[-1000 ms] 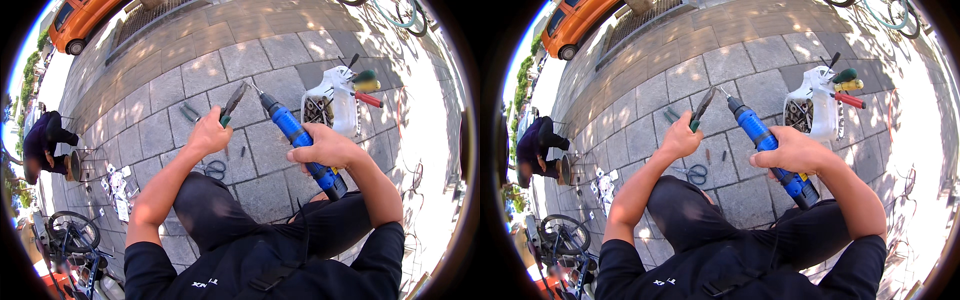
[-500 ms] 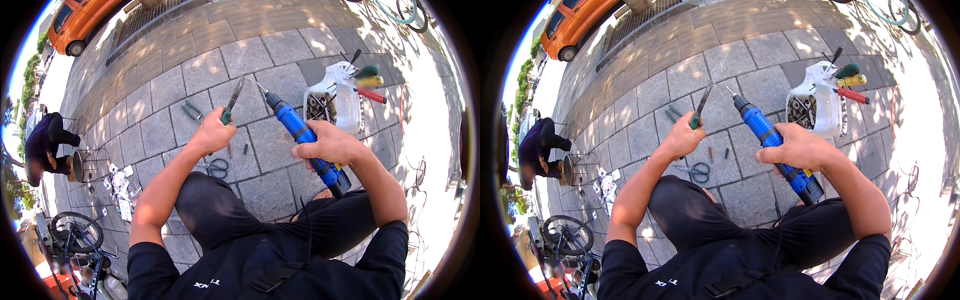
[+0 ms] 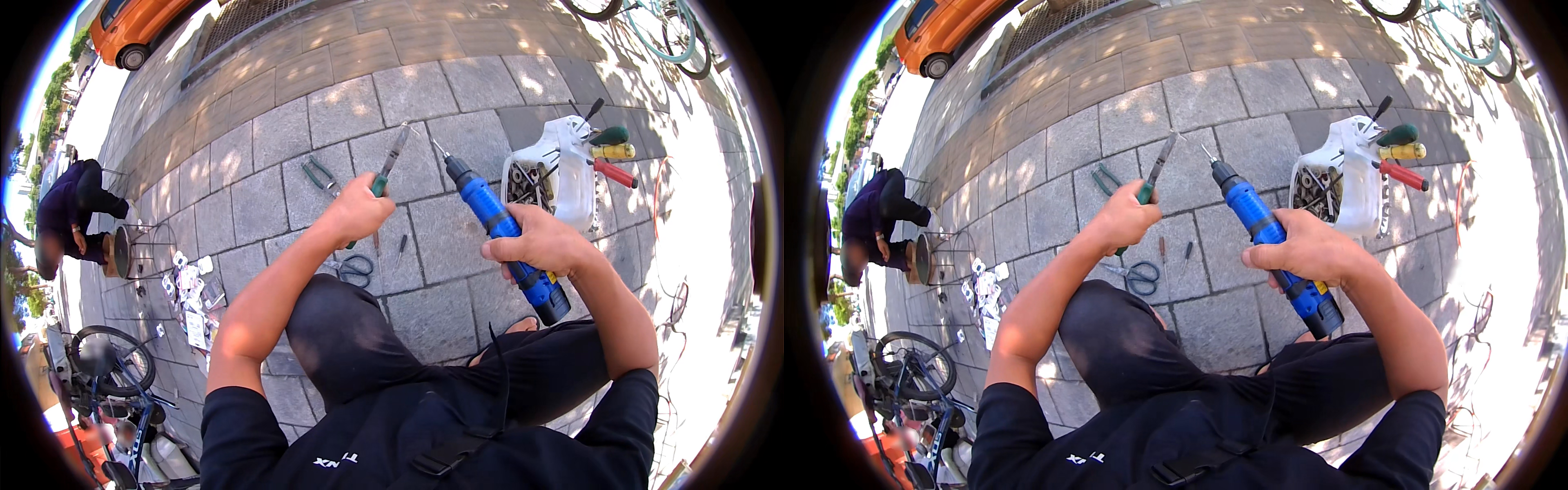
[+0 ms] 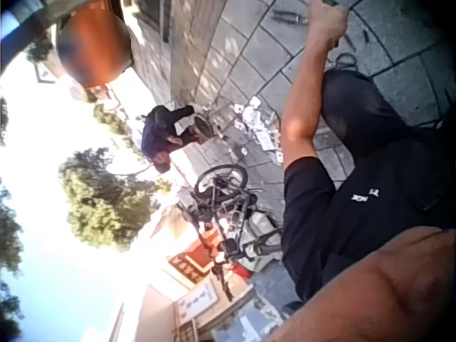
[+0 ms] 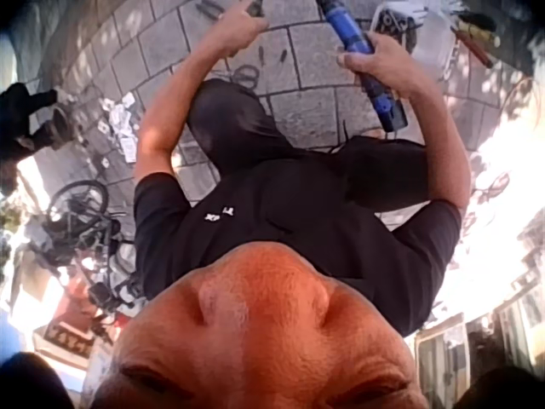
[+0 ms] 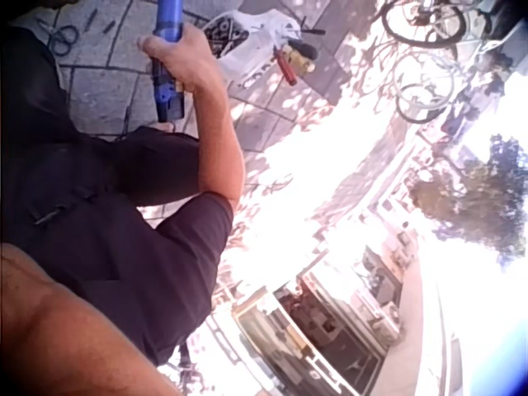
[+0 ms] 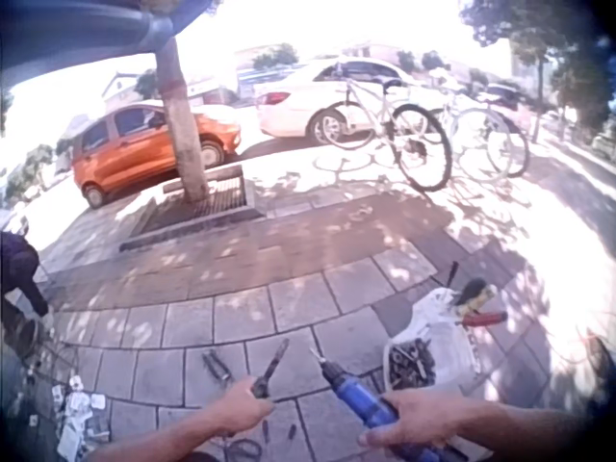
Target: The person sits on a paved sidewalk and uses pliers and a soldering iron to work on small electronic components. They handle wires and small parts, occasionally picking up tools from the ground and placing them back down.
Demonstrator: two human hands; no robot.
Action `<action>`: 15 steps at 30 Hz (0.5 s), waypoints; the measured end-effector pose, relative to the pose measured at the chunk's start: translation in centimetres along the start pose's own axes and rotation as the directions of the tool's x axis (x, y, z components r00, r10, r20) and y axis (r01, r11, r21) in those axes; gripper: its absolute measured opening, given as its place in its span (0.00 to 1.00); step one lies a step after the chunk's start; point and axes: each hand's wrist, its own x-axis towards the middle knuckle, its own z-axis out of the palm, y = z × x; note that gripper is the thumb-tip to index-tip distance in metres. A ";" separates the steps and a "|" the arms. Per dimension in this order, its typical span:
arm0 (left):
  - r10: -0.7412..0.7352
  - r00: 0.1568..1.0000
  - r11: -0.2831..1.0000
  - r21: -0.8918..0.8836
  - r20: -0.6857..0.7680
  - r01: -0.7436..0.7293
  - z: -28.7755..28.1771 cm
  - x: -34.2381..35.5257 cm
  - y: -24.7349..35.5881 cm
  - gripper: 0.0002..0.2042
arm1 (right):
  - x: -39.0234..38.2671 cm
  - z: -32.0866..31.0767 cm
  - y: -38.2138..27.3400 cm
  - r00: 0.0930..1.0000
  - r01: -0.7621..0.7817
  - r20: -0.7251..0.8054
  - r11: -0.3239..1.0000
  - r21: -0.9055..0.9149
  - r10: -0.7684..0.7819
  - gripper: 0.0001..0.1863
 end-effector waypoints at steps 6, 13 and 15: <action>0.073 0.993 0.997 -0.013 -0.093 -0.075 -0.3 -1.0 1.4 0.10 | 0.5 0.1 -0.1 1.000 -0.003 -0.001 1.000 0.016 0.003 0.23; 0.305 0.786 0.902 -0.100 -0.537 -0.419 -1.5 0.0 1.7 0.09 | 0.6 0.5 -0.1 1.000 -0.002 0.023 0.998 0.064 0.000 0.21; 0.282 0.754 0.870 -0.173 -0.593 -0.461 -1.7 0.2 1.3 0.09 | 0.7 0.7 -0.1 1.000 -0.013 0.021 0.998 0.057 0.012 0.20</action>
